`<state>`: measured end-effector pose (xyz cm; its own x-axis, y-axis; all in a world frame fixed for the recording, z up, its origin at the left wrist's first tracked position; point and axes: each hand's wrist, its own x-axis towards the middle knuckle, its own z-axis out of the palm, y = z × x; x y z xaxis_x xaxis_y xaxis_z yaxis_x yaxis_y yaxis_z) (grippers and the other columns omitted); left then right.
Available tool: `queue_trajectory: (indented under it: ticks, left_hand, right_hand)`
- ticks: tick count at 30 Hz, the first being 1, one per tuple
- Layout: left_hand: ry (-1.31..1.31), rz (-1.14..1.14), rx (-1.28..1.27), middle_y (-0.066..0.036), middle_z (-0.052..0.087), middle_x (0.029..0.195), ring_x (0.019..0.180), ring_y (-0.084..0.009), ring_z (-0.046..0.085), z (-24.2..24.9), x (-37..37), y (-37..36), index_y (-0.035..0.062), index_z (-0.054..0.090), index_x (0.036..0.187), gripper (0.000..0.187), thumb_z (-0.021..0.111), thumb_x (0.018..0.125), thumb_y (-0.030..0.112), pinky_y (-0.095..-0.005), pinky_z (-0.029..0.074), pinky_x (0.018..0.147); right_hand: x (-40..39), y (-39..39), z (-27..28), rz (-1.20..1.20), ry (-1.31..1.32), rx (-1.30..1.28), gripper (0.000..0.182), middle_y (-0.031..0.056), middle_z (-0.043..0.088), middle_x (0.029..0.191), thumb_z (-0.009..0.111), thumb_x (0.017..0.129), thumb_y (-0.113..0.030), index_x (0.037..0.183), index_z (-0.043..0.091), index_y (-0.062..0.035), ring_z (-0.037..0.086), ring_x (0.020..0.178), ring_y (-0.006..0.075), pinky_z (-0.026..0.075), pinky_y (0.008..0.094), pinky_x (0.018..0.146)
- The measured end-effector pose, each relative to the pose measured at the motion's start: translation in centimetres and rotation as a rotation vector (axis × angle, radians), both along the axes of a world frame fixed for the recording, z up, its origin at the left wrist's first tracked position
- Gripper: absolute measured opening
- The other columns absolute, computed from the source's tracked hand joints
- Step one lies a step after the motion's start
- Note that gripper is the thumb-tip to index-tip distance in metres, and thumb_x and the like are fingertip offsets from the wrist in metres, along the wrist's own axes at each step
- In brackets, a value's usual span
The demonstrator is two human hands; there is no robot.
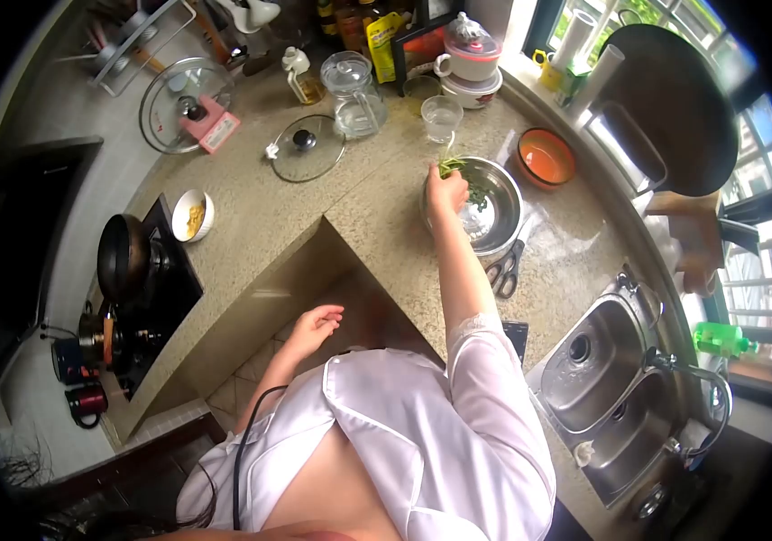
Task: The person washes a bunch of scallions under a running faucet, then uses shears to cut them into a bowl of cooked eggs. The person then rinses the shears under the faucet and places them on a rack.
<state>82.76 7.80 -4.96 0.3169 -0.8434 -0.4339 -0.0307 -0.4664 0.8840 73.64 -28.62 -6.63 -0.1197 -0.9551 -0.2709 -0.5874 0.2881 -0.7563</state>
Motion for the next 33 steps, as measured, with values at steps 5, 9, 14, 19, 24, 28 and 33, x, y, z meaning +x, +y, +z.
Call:
queue_trajectory:
  ticks: [5, 9, 14, 19, 24, 28, 33]
  left_hand:
    - [-0.018, -0.133, -0.023, -0.009, 0.061, 0.096, 0.086, -0.0127, 0.058, 0.0, 3.8, -5.3, 0.0012, 0.056, 0.108, 0.026, 0.052, 0.082, 0.003, -0.0248, 0.047, 0.075]
    - [0.023, -0.281, -0.089, -0.008, 0.06, 0.097, 0.082, -0.0119, 0.056, 0.3, 6.7, -9.5, 0.0031, 0.054, 0.112, 0.032, 0.053, 0.081, 0.003, -0.0246, 0.046, 0.071]
    - [0.018, -0.378, -0.121, -0.007, 0.06, 0.094, 0.081, -0.0114, 0.056, 0.5, 8.0, -14.3, 0.0025, 0.055, 0.11, 0.03, 0.053, 0.081, 0.005, -0.0242, 0.046, 0.071]
    - [0.052, -0.543, -0.169, -0.005, 0.059, 0.095, 0.085, -0.0112, 0.055, 2.2, 7.0, -18.7, 0.0018, 0.056, 0.109, 0.027, 0.051, 0.082, 0.007, -0.0239, 0.044, 0.075]
    - [0.106, -0.693, -0.227, -0.005, 0.059, 0.097, 0.088, -0.0118, 0.055, 2.5, 5.4, -22.7, 0.0013, 0.056, 0.108, 0.026, 0.05, 0.083, 0.006, -0.0252, 0.043, 0.079]
    - [0.133, -0.809, -0.228, -0.005, 0.06, 0.096, 0.09, -0.0117, 0.055, 2.1, 3.6, -24.5, 0.0011, 0.056, 0.107, 0.025, 0.05, 0.083, 0.006, -0.0255, 0.043, 0.079]
    - [0.261, -0.834, -0.234, -0.005, 0.061, 0.09, 0.085, -0.0109, 0.057, 2.6, -0.2, -25.3, 0.0002, 0.058, 0.102, 0.022, 0.051, 0.081, 0.003, -0.0241, 0.045, 0.077]
  right_hand:
    - [-0.8, 0.1, -0.1, -0.022, 0.053, -0.24, 0.035, 0.0179, 0.062, 0.09, 0.049, 0.082, -0.038, 0.091, 0.06, -0.0061, 0.053, 0.091, 0.0388, 0.04, 0.0466, 0.079]
    - [-4.1, -1.5, 2.0, 0.071, -0.408, -0.368, 0.026, 0.0095, 0.056, 0.066, 0.047, 0.087, -0.028, 0.081, 0.054, -0.0033, 0.052, 0.061, 0.0215, 0.041, 0.0345, 0.061]
    - [-7.6, -1.6, 9.8, 0.062, -1.0, -0.16, 0.017, -0.0003, 0.046, 0.066, 0.047, 0.089, -0.021, 0.078, 0.048, -0.0077, 0.044, 0.062, 0.009, 0.038, 0.0251, 0.062]
    - [-9.5, -0.6, 13.2, 0.006, -1.28, -0.097, 0.016, 0.0024, 0.044, 0.067, 0.047, 0.089, -0.018, 0.079, 0.046, -0.0052, 0.045, 0.064, 0.0128, 0.041, 0.0299, 0.073]
    - [-11.5, 1.3, 15.5, -0.03, -1.421, -0.085, 0.017, 0.0028, 0.043, 0.066, 0.044, 0.09, -0.02, 0.081, 0.046, -0.0057, 0.047, 0.068, 0.0167, 0.041, 0.0337, 0.078]
    - [-14.9, 2.5, 16.3, -0.01, -1.549, -0.171, 0.019, 0.0027, 0.04, 0.063, 0.039, 0.092, -0.022, 0.083, 0.046, -0.0065, 0.047, 0.075, 0.0214, 0.039, 0.039, 0.083]
    - [-20.7, 6.5, 18.7, -0.034, -1.602, -0.313, 0.019, 0.0016, 0.039, 0.062, 0.037, 0.093, -0.022, 0.084, 0.046, -0.008, 0.047, 0.078, 0.021, 0.037, 0.0398, 0.086]
